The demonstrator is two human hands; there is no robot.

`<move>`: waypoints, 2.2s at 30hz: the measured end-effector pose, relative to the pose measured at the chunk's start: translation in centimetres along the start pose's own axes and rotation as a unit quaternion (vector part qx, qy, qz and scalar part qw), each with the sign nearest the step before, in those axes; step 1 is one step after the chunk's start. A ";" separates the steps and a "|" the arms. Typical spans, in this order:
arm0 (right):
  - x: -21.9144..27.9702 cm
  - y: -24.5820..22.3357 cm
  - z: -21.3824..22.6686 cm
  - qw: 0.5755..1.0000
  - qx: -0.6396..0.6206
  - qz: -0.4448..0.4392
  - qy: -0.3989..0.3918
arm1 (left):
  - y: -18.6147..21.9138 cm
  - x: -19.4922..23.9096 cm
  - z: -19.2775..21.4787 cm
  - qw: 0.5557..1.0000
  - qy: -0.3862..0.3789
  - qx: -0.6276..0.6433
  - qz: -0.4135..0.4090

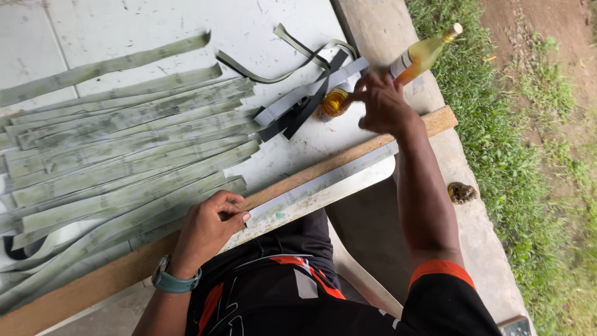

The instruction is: The person repeatedly rubs a small wooden stick along the edges of long, flat, greenish material strips laid on a white table. The person handles the strips one at a time, aligning them and smoothing them with the stick. A small jar and a bottle are visible on the table.

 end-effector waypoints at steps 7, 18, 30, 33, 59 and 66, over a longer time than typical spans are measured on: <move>15.3 2.3 -0.1 0.803 -0.556 0.200 0.075 | 0.4 0.2 0.3 0.999 0.023 0.010 -0.026; 15.1 8.0 -11.6 0.813 -0.577 -0.062 -0.047 | -1.1 0.0 -0.3 1.000 0.015 0.015 0.012; 16.7 -5.5 -11.6 0.940 -0.284 -0.138 -0.127 | -3.0 -1.1 -0.4 0.987 -0.036 0.157 -0.023; 16.5 -6.2 -11.0 0.941 -0.279 -0.128 -0.142 | -2.8 -1.1 -0.7 0.970 -0.053 0.230 -0.060; 15.2 -12.4 -8.1 0.997 0.042 -0.019 0.060 | -0.8 -0.2 -0.1 0.994 -0.060 0.082 -0.028; 6.2 -3.3 1.2 0.975 0.031 0.016 0.217 | -0.4 0.7 0.1 0.998 -0.033 0.058 -0.021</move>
Point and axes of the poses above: each hand's wrist, its own x-axis away from the middle knuckle, its own z-axis out of the back of the hand, y = z × x, the point moved 10 cm from there along -x, towards the middle knuckle, and after that the axes turned 7 degrees about -y, right-handed, at the moved point
